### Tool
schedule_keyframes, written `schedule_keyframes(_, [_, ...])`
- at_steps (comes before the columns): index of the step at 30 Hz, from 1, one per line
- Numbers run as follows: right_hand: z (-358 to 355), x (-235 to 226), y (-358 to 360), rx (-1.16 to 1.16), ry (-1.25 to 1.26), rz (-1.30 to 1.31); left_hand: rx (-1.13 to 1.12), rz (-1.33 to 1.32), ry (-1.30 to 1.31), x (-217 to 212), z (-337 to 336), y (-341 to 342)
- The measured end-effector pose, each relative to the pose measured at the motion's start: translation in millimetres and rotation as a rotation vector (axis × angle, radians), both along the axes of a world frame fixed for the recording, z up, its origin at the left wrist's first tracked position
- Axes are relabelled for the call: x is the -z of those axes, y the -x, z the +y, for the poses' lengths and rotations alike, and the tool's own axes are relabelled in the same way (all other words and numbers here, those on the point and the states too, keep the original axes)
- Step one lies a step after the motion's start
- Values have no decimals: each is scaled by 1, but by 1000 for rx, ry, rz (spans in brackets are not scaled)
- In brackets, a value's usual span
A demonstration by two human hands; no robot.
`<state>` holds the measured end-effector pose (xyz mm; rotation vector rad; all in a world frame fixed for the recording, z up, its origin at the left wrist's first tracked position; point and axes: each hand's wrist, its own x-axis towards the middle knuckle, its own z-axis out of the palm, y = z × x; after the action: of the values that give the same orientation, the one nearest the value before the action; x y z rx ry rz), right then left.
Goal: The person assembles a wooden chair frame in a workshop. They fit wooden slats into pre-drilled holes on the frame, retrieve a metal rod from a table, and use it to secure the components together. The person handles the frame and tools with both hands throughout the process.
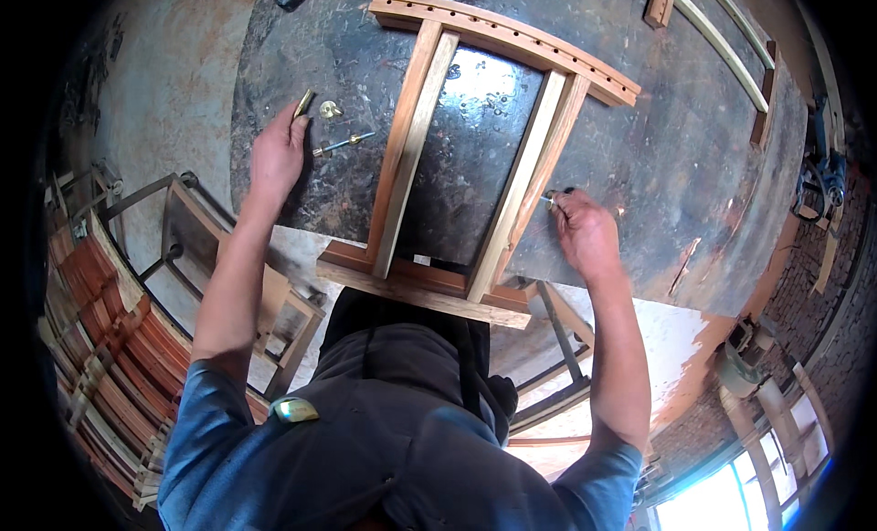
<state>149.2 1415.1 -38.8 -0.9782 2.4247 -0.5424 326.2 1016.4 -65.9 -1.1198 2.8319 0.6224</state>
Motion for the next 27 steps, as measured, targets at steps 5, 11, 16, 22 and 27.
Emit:
schedule_keyframes(5, [0, -6, 3, -17, -22, -29, 22, -170, 193, -21, 22, 0])
schedule_keyframes(11, [3, -1, -1, 38, 62, -35, 315, 312, -146, -61, 97, 12])
schedule_keyframes(16, [0, 0, 1, 42, 104, -90, 200, 176, -805, -41, 219, 23])
schedule_keyframes(22, [2, -3, 6, 9, 87, -119, 163, 47, -723, -15, 253, 41])
schedule_keyframes(27, [3, -4, 13, -47, 72, -173, 28, 85, -984, -11, 253, 42])
